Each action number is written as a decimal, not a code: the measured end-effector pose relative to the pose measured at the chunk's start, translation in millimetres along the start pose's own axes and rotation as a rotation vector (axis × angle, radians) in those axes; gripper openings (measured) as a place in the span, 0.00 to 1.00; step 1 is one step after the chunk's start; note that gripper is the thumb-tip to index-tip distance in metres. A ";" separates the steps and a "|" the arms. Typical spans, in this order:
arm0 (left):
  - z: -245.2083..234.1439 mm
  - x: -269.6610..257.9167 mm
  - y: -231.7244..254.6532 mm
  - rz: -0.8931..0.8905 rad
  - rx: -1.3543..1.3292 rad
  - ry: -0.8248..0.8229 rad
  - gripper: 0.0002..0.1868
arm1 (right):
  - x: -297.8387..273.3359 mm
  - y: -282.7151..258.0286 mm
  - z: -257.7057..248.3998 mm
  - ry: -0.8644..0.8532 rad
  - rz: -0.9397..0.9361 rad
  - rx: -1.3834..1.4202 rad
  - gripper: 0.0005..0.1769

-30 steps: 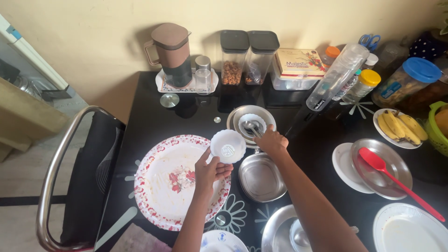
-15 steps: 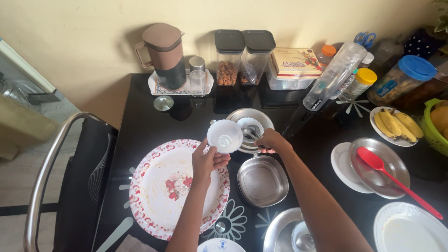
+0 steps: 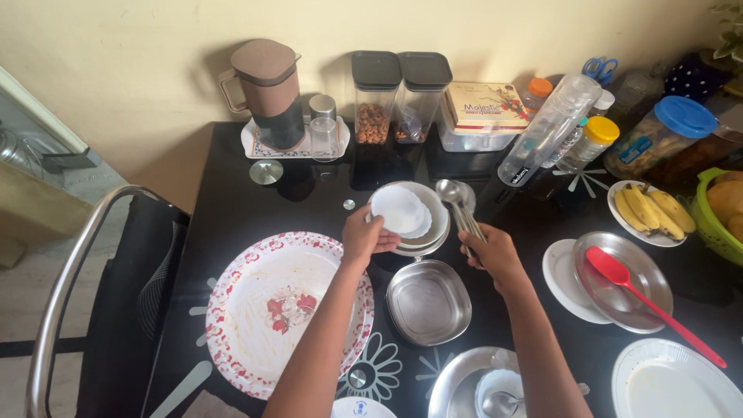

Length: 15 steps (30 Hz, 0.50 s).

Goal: The person arranges various dishes on a dining table and wipes the table clean with a cloth.

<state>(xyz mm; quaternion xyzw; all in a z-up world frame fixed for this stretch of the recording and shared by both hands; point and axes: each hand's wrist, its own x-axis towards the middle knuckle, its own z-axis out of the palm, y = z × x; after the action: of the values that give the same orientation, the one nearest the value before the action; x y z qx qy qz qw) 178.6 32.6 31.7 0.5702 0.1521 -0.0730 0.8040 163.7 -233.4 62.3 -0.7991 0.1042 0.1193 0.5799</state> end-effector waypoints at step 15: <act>42.4 55.8 -15.4 -0.132 0.446 0.142 0.25 | -50.7 9.9 -3.2 0.051 0.044 0.121 0.17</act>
<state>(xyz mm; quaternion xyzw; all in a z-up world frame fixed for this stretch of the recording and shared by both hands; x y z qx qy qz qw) 233.5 -9.3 12.6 0.7262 0.2255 -0.1170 0.6388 112.8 -238.0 70.1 -0.7630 0.1434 0.1052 0.6215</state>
